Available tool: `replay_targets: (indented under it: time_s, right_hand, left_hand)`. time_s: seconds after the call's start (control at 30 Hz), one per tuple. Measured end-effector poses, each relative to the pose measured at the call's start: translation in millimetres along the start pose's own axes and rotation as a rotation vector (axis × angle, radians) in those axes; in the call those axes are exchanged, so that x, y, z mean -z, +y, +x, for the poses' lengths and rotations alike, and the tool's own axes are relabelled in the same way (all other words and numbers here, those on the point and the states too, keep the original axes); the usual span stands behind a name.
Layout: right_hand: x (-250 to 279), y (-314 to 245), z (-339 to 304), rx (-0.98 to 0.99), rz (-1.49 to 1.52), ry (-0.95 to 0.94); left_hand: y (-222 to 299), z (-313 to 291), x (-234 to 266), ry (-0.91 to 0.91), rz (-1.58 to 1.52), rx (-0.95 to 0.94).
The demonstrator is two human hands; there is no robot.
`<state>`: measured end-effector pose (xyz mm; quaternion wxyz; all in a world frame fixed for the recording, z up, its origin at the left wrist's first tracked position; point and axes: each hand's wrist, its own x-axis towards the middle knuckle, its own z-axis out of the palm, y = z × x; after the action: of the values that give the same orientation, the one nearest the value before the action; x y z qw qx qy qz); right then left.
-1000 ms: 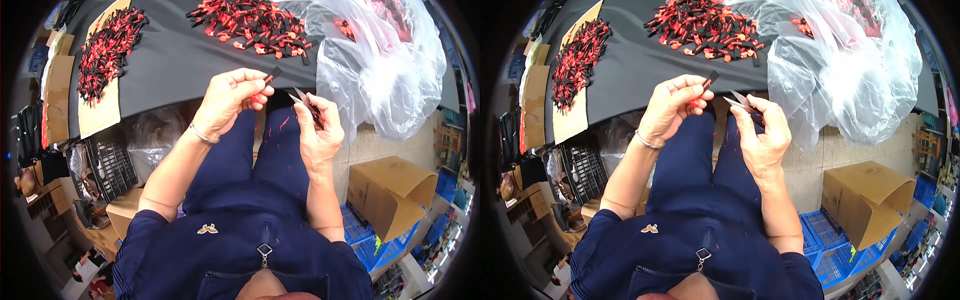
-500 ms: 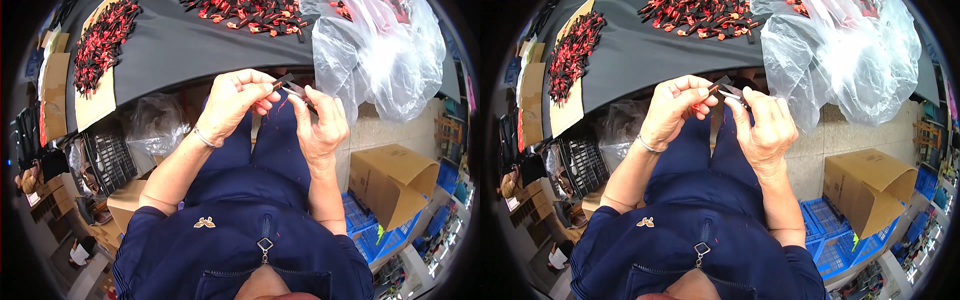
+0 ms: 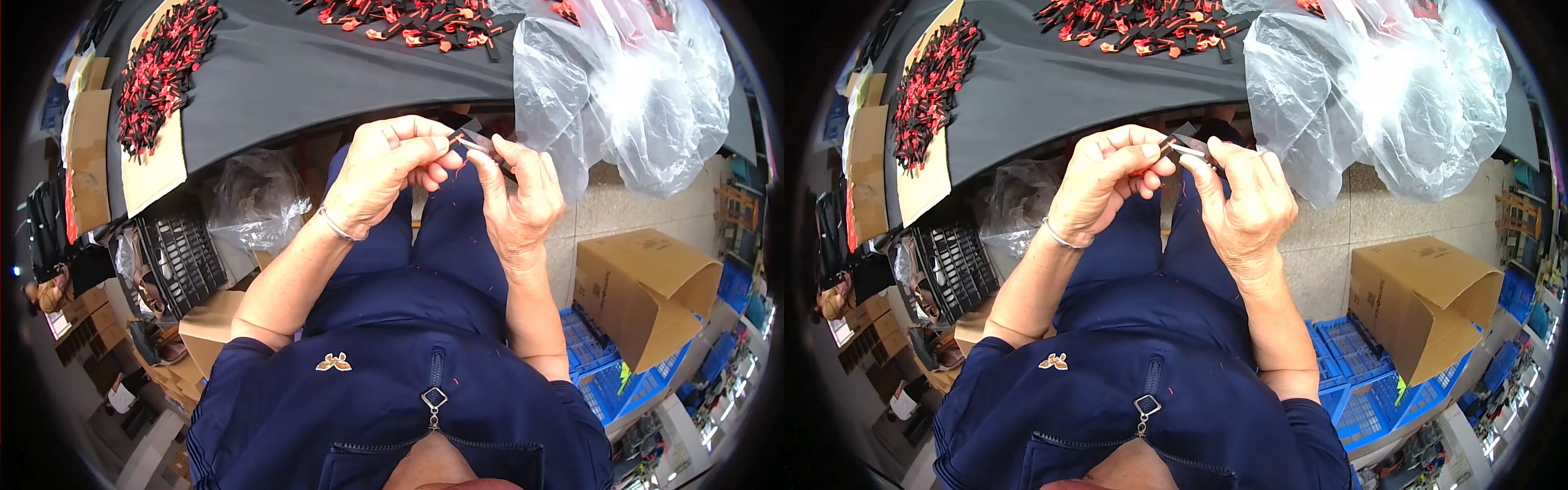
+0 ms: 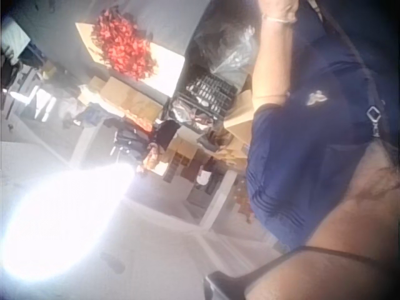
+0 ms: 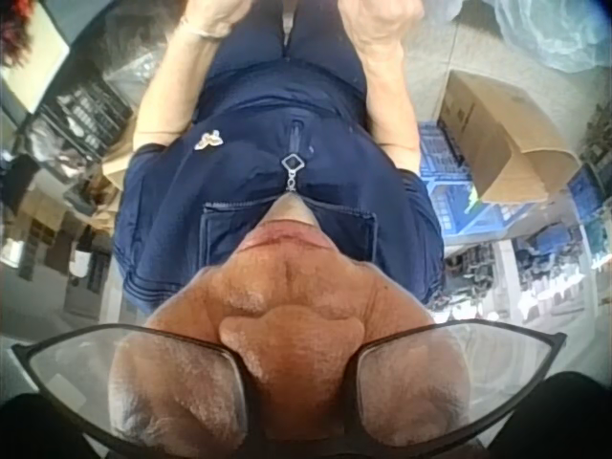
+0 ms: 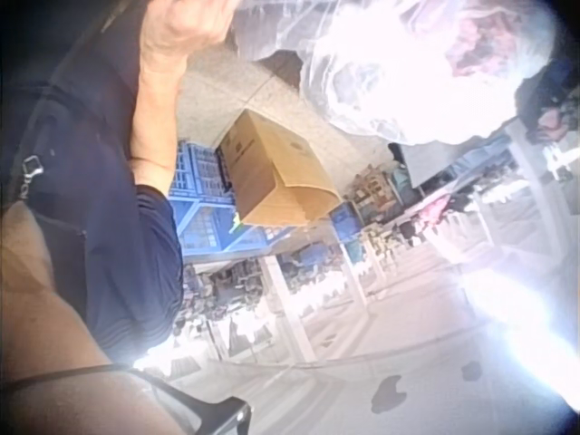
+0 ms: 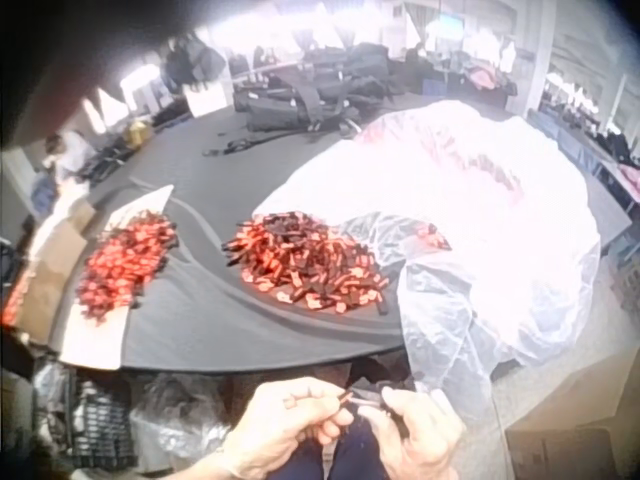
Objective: The person picks up zipper pulls from the table and trims excess threads from them one by one using snips.
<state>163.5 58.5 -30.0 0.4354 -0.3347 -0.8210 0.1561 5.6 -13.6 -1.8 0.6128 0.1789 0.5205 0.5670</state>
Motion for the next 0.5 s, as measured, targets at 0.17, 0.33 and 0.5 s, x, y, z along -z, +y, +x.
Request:
replay_targets:
  time_s: [0.17,0.33,0.5]
  right_hand:
    - [-0.8,-2.8,0.0,-0.044,0.015,-0.024]
    - [-2.1,-11.1,1.5,-0.685,0.619,-0.032]
    - [2.0,-9.3,7.1,-0.98,0.995,-0.284]
  left_hand:
    - [-8.0,3.1,1.5,-0.012,-0.112,0.017]
    - [-11.1,3.6,-1.9,0.003,-0.121,0.009]
    - [-19.9,0.7,-9.8,-0.011,-0.086,-0.013]
